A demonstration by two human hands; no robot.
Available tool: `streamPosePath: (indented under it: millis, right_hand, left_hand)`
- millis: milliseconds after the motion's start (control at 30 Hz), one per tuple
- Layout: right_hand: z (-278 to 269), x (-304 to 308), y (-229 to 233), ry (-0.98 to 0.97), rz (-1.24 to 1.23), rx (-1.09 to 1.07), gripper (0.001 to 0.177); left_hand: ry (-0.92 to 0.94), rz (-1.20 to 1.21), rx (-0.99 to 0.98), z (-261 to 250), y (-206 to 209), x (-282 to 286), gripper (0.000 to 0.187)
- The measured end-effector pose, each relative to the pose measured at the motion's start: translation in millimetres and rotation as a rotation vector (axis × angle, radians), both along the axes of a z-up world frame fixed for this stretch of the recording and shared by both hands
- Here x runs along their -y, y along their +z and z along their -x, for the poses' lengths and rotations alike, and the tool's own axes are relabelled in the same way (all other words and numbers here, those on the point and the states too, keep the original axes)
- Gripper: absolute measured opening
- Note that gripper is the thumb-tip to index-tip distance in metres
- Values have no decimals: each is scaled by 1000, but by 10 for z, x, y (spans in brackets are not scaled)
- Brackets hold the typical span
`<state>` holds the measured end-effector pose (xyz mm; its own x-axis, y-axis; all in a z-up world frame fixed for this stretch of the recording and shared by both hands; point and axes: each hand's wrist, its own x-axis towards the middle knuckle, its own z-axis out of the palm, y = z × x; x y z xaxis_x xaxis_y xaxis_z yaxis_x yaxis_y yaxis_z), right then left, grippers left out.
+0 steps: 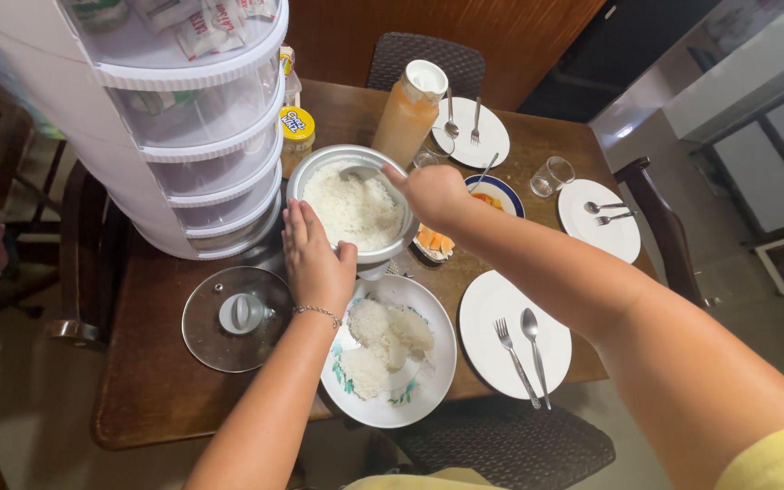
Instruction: Serve rice from a rice cooker onto a plate and set it on a dining table with other dishes.
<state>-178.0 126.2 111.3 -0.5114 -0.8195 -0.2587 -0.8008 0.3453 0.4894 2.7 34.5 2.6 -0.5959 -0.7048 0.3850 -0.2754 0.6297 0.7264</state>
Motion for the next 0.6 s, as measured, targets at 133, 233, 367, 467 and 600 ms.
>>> streamPosePath:
  millis: [133,233,367,467,600]
  right_hand:
    - [1,-13,-115,-48,30,81,84]
    - [-3,-76,-246,-72,86,131,76]
    - [3,-88,-287,-102,184,212,59]
    - [-9,-70,-263,-172,232,297,49]
    - [48,-26,-328,-209,260,366,45]
  left_hand:
    - [27,26,2,10,6,-15,80]
    - [31,59,19,-7,13,-49,79]
    - [41,90,0,20,19,-64,81]
    - [48,91,-10,46,6,-89,82]
    - [55,104,4,47,-21,-89,84]
